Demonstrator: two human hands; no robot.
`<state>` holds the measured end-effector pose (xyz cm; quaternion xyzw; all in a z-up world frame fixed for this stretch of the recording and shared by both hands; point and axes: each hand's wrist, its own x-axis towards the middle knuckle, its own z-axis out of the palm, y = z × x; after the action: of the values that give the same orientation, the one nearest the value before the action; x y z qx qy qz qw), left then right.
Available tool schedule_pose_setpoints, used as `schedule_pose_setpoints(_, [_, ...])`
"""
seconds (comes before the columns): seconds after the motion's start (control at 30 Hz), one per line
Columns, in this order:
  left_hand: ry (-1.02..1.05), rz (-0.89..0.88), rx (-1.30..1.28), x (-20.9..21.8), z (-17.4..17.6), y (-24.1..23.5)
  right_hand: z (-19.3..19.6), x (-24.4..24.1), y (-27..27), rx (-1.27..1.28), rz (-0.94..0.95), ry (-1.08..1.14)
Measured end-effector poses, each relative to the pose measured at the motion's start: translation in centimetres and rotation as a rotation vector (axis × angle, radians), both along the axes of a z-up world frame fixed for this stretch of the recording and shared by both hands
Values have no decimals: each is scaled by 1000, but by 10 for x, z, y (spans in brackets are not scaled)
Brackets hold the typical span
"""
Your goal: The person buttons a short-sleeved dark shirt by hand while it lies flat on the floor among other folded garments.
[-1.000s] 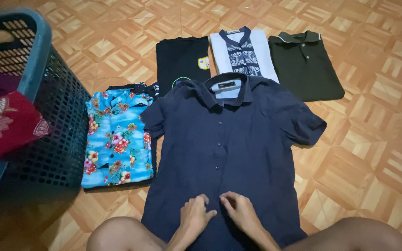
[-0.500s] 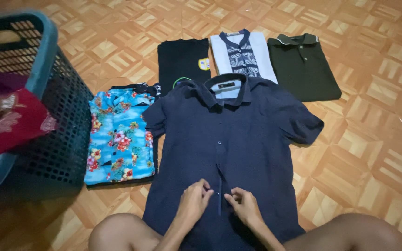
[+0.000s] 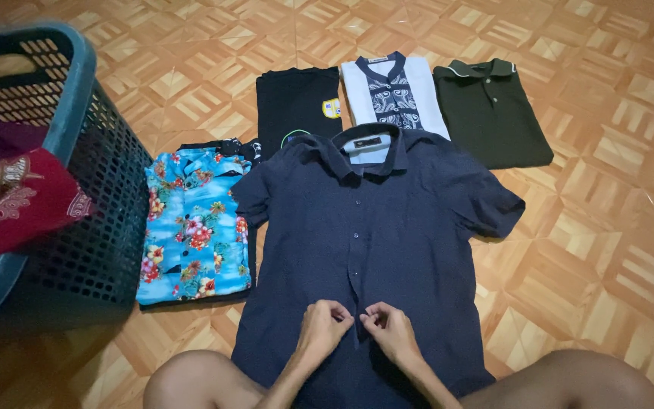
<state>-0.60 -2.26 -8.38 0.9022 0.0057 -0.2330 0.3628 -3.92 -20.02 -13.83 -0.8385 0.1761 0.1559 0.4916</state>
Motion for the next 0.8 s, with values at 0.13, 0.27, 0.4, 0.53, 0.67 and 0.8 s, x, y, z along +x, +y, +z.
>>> schedule_pose_setpoints(0.13, [146,207,-106,2,-7,3,4,2,4,-95,26,-24])
schedule_pose_setpoints(0.27, [163,264,-106,2,5,2,17,1,8,-62,53,-26])
schedule_pose_setpoints(0.4, [190,285,-154,2,8,2,18,2,10,-27,57,-35])
schedule_pose_setpoints(0.53, [135,254,-202,2,7,0,26,4,10,-28,22,-1])
schedule_pose_setpoints(0.67, [151,291,-241,2,-3,1,10,4,9,14,32,-26])
schedule_pose_setpoints(0.8, [187,277,-223,7,13,3,16,4,11,23,-11,33])
